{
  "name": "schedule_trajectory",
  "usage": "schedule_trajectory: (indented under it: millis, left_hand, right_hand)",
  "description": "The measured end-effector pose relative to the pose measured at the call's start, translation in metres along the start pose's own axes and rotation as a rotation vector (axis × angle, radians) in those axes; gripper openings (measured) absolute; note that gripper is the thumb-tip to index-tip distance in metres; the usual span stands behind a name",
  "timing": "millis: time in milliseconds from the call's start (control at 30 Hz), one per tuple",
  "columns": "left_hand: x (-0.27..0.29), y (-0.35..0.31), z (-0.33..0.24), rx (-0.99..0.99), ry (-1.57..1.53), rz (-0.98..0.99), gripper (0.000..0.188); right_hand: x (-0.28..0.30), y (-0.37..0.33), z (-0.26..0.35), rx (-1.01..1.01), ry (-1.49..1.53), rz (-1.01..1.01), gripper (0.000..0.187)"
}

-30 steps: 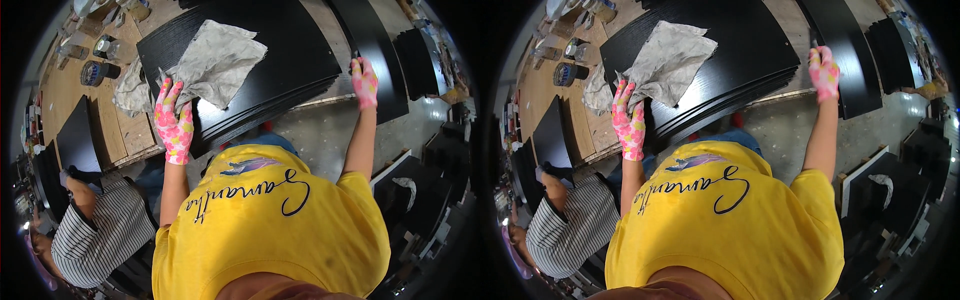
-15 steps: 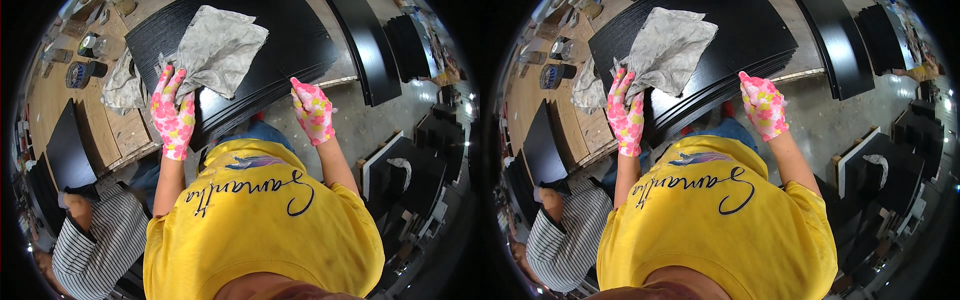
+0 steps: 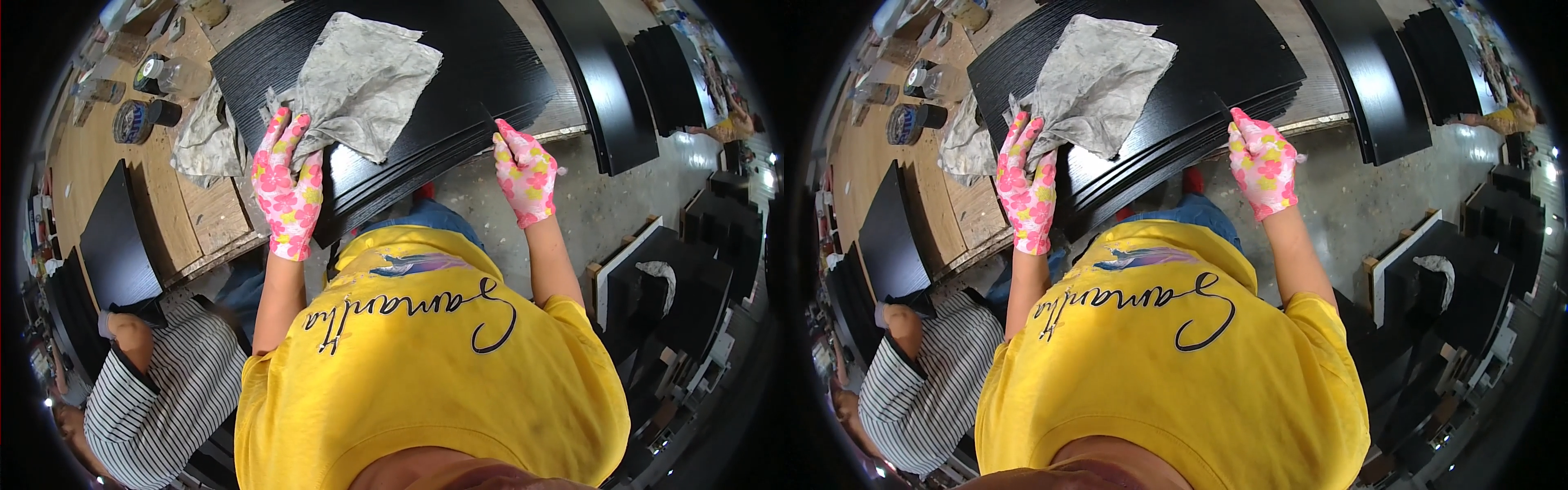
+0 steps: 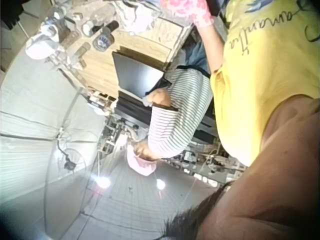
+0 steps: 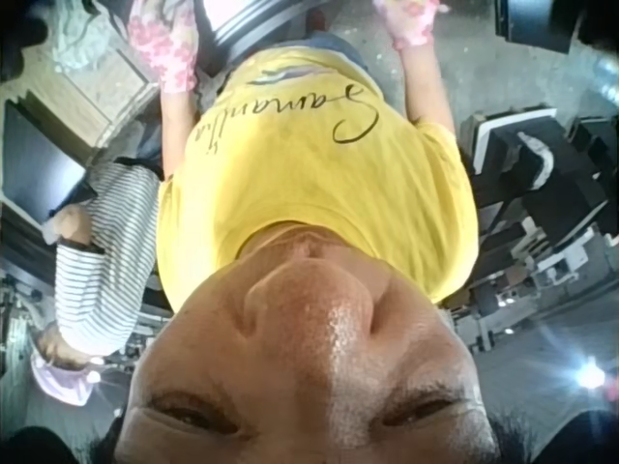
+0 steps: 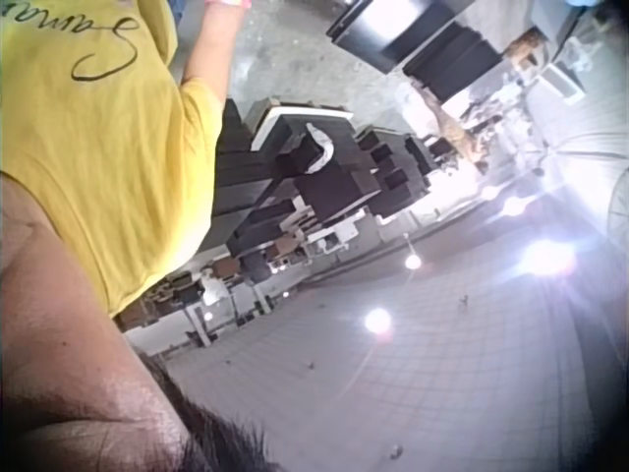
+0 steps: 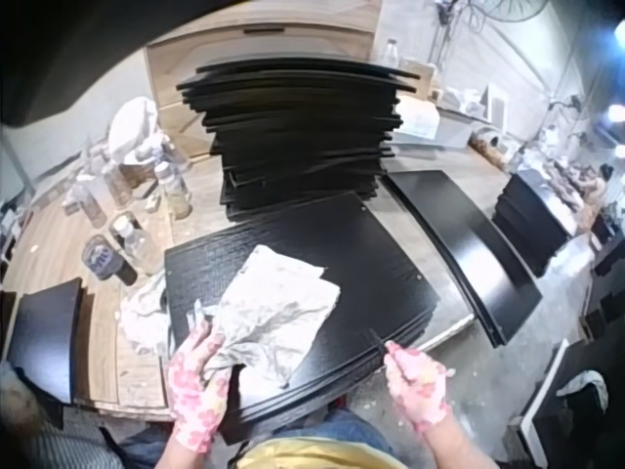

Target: The person is using a rag and a cleaning solution to wipe down black wooden boards on a workbench.

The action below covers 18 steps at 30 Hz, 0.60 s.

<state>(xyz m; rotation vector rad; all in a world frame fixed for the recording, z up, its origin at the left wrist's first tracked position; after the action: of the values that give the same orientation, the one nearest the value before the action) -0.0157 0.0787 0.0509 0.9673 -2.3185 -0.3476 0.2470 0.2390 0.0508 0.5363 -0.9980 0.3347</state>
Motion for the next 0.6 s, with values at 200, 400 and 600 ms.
schedule_trajectory:
  millis: [200,400,600]
  left_hand:
    - [-0.0003,-0.0010,0.0004,0.008,0.024,0.001,0.044]
    - [-0.0006,-0.0004,-0.0027,0.023,-0.005,0.006,0.045]
    - [0.0005,0.0007,-0.0010,0.001,0.021,0.016,0.045]
  right_hand:
    - [0.0059,0.0031,-0.0008,-0.026,0.036,-0.040,0.026]
    - [0.0050,-0.0016,-0.0001,0.105,-0.046,-0.063,0.026]
    - [0.0055,-0.0026,0.0020,0.132,-0.085,-0.019,0.024]
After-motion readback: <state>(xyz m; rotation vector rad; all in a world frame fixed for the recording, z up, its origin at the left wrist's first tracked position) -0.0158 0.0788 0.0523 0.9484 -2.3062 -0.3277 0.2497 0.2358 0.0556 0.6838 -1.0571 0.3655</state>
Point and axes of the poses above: each hand's wrist, its own y-axis towards the middle knuckle, its own x-axis out of the back of the hand, z = x × y, the point moved 3 cm from there along y, towards the middle knuckle, and after that the axes turned 8 degrees about -y, right-handed, at the moved point
